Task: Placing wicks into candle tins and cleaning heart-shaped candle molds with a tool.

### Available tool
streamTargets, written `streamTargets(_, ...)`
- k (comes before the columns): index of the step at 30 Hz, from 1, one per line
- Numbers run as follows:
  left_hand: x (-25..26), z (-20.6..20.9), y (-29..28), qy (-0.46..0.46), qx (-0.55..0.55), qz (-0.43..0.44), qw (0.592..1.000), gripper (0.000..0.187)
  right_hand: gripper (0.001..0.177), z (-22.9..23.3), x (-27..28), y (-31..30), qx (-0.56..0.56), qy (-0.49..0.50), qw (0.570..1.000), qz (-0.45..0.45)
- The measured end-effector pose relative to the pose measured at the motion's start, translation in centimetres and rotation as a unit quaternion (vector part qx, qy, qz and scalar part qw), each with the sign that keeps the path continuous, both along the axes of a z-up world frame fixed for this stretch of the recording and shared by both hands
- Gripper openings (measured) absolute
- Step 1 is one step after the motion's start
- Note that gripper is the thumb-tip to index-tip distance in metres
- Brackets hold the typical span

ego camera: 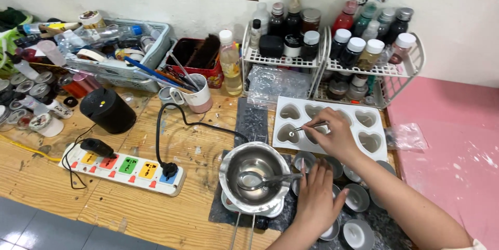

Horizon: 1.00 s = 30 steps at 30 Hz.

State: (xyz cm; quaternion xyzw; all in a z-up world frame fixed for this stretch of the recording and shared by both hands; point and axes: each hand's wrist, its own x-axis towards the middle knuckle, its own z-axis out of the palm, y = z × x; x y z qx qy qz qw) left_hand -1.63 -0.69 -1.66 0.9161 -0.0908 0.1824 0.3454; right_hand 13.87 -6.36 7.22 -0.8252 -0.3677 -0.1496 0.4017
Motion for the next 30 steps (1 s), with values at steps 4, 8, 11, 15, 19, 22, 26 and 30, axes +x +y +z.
streamTargets(4, 0.1, -0.1, 0.0, 0.023, -0.012, -0.009, 1.0, 0.066, 0.019, -2.5, 1.5, 1.0, -0.01, -0.019, 1.0, 0.015)
streamTargets(8, 0.0, 0.0, 0.1, 0.037, -0.032, -0.02, 0.999, 0.067, 0.019, -3.6, 2.1, 1.3, -0.012, -0.003, 1.0, 0.012)
streamTargets(11, -0.3, 0.2, 0.1, 0.037, -0.028, -0.025, 0.999, 0.067, 0.019, -3.8, 2.2, 1.4, -0.016, -0.002, 1.0, 0.008)
streamTargets(15, -0.2, 0.2, 0.2, 0.054, -0.03, -0.036, 0.997, 0.067, 0.02, -3.8, 2.2, 1.5, -0.016, 0.002, 1.0, 0.006)
streamTargets(19, -0.3, 0.2, 0.2, 0.058, -0.033, -0.035, 0.997, 0.068, 0.02, -4.3, 2.3, 1.6, -0.009, -0.004, 1.0, 0.014)
streamTargets(22, -0.3, 0.0, 0.3, 0.052, -0.029, -0.036, 0.998, 0.067, 0.02, -4.3, 2.2, 1.7, -0.015, 0.002, 1.0, 0.009)
streamTargets(26, -0.3, 0.2, 0.2, 0.051, -0.029, -0.035, 0.998, 0.067, 0.021, -4.3, 2.3, 1.6, -0.029, 0.016, 0.999, 0.005)
streamTargets(30, -0.3, 0.1, 0.2, 0.05, -0.03, -0.033, 0.998, 0.066, 0.021, -4.4, 2.2, 1.6, -0.032, 0.018, 0.999, 0.002)
